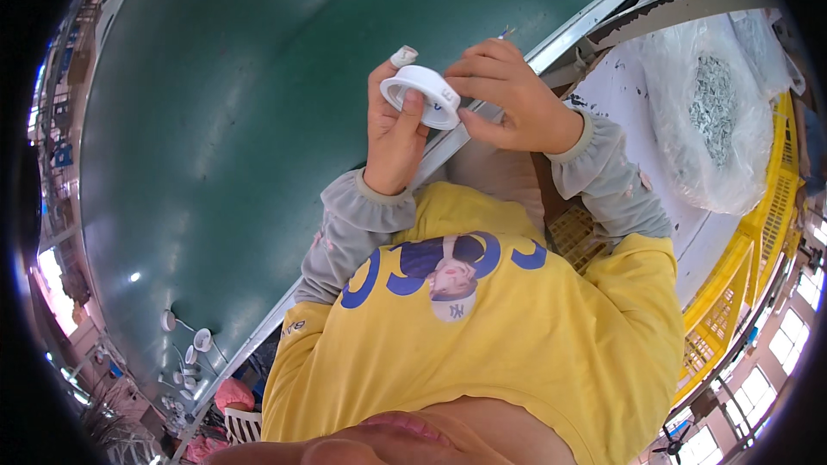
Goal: The person assembles LED light fixtures by taking plastic components from a bag and attaching them onto the light housings by hand.
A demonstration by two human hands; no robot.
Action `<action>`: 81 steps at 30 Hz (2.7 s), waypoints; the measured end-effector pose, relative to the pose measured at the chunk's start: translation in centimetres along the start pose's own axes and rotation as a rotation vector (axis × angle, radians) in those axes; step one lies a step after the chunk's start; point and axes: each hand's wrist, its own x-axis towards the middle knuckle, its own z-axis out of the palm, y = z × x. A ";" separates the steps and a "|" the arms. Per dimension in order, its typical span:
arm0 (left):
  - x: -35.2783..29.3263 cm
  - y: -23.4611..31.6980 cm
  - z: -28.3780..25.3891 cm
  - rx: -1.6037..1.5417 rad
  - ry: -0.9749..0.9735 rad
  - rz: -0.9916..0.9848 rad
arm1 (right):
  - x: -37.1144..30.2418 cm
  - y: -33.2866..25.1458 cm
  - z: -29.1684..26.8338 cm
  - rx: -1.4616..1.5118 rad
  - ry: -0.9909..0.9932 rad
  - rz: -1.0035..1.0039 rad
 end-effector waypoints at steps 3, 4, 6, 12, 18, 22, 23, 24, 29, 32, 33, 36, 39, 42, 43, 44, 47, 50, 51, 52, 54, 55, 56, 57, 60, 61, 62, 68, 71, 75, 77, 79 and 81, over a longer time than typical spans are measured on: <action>0.0 0.1 0.0 0.089 0.026 0.042 | 0.0 -0.2 -0.6 0.094 0.049 0.047; -0.1 0.0 0.0 0.290 0.019 0.161 | -0.1 -0.3 -0.7 0.085 0.090 0.043; 0.0 -0.2 0.0 0.495 0.006 0.274 | -0.3 -0.5 -0.7 0.051 0.037 0.018; 0.6 -0.2 0.1 0.571 0.133 0.502 | -0.6 -0.6 -0.3 -0.102 0.028 -0.185; -0.2 -0.6 0.2 0.418 0.076 0.516 | -0.9 -0.5 0.6 -0.137 0.058 -0.240; -0.3 -0.4 0.3 0.500 0.097 0.566 | -0.7 -0.7 0.8 -0.127 0.097 -0.290; -0.3 -0.3 0.3 0.504 0.103 0.555 | -0.7 -0.7 0.9 -0.125 0.097 -0.288; -0.4 -0.3 0.3 0.509 0.110 0.545 | -0.6 -0.7 0.9 -0.130 0.102 -0.288; -0.2 -0.3 0.5 0.495 0.128 0.547 | -0.5 -0.3 0.7 -0.139 0.119 -0.302; -0.1 -0.2 0.9 0.522 0.118 0.562 | -0.6 -0.5 0.2 -0.132 0.093 -0.282; -0.2 -0.1 1.2 0.555 0.114 0.568 | -0.7 -0.4 0.2 -0.054 0.089 -0.235; -0.3 -0.2 0.6 0.691 0.110 0.573 | -1.1 -0.8 0.5 0.188 0.108 -0.006; -1.0 0.3 0.2 0.787 0.115 0.446 | -1.1 -1.0 0.7 0.615 0.164 0.351; -1.3 0.0 -0.5 0.638 0.132 0.390 | -1.5 -1.5 0.6 0.703 0.130 0.285; -1.2 0.1 -0.1 0.510 0.109 0.355 | -2.1 -2.1 -0.8 0.661 0.071 0.263; -1.1 0.6 -0.3 0.402 0.097 0.322 | -1.8 -2.6 -1.8 0.638 0.011 0.227; -0.4 0.7 -0.7 0.306 0.041 0.259 | -4.7 -2.5 -8.4 0.221 0.239 0.311; -0.3 0.6 0.1 0.348 0.051 0.269 | -9.9 -0.5 -15.6 -0.153 0.456 0.567; -0.4 0.8 0.3 0.225 -0.015 0.183 | -12.6 0.5 -17.5 -0.260 0.437 0.677; -0.5 0.7 0.3 0.104 -0.078 0.098 | -15.3 1.8 -18.8 -0.366 0.416 0.784; -0.7 0.7 0.5 0.045 -0.091 0.054 | -19.8 3.7 -19.1 -0.457 0.377 0.841; -0.8 0.8 0.7 0.062 -0.086 -0.005 | -21.4 4.4 -18.8 -0.537 0.329 0.897; -0.8 0.8 0.8 0.080 -0.080 -0.063 | -22.7 4.8 -18.4 -0.548 0.335 0.897; -0.9 0.8 0.7 0.023 -0.065 -0.139 | -23.8 5.3 -17.9 -0.545 0.239 0.932; -1.3 0.3 1.7 0.003 0.008 -0.138 | -23.8 5.1 -17.2 -0.546 0.208 0.984; -1.3 0.3 1.5 -0.012 -0.043 -0.141 | -22.8 4.6 -17.4 -0.569 0.162 1.021; -1.4 0.2 1.5 -0.010 -0.047 -0.137 | -22.4 4.4 -17.5 -0.591 0.115 1.059; -1.6 0.2 2.1 0.123 -0.104 -0.137 | -23.0 4.4 -17.8 -0.671 0.213 1.077; -1.7 -0.2 1.3 0.060 -0.111 -0.162 | -23.1 4.2 -18.2 -0.744 0.262 0.986; -1.9 -0.2 0.6 0.061 -0.025 -0.164 | -21.5 3.6 -19.0 -0.617 0.286 1.108; -1.8 -0.2 -0.6 -0.005 -0.114 -0.226 | -19.4 2.8 -18.9 -0.568 0.437 1.070; -1.8 -0.2 -0.7 -0.014 0.013 -0.236 | -16.1 0.9 -17.8 -0.442 0.477 0.994; -1.7 -0.1 -1.0 -0.009 0.050 -0.228 | -12.3 -0.7 -15.8 -0.261 0.440 0.881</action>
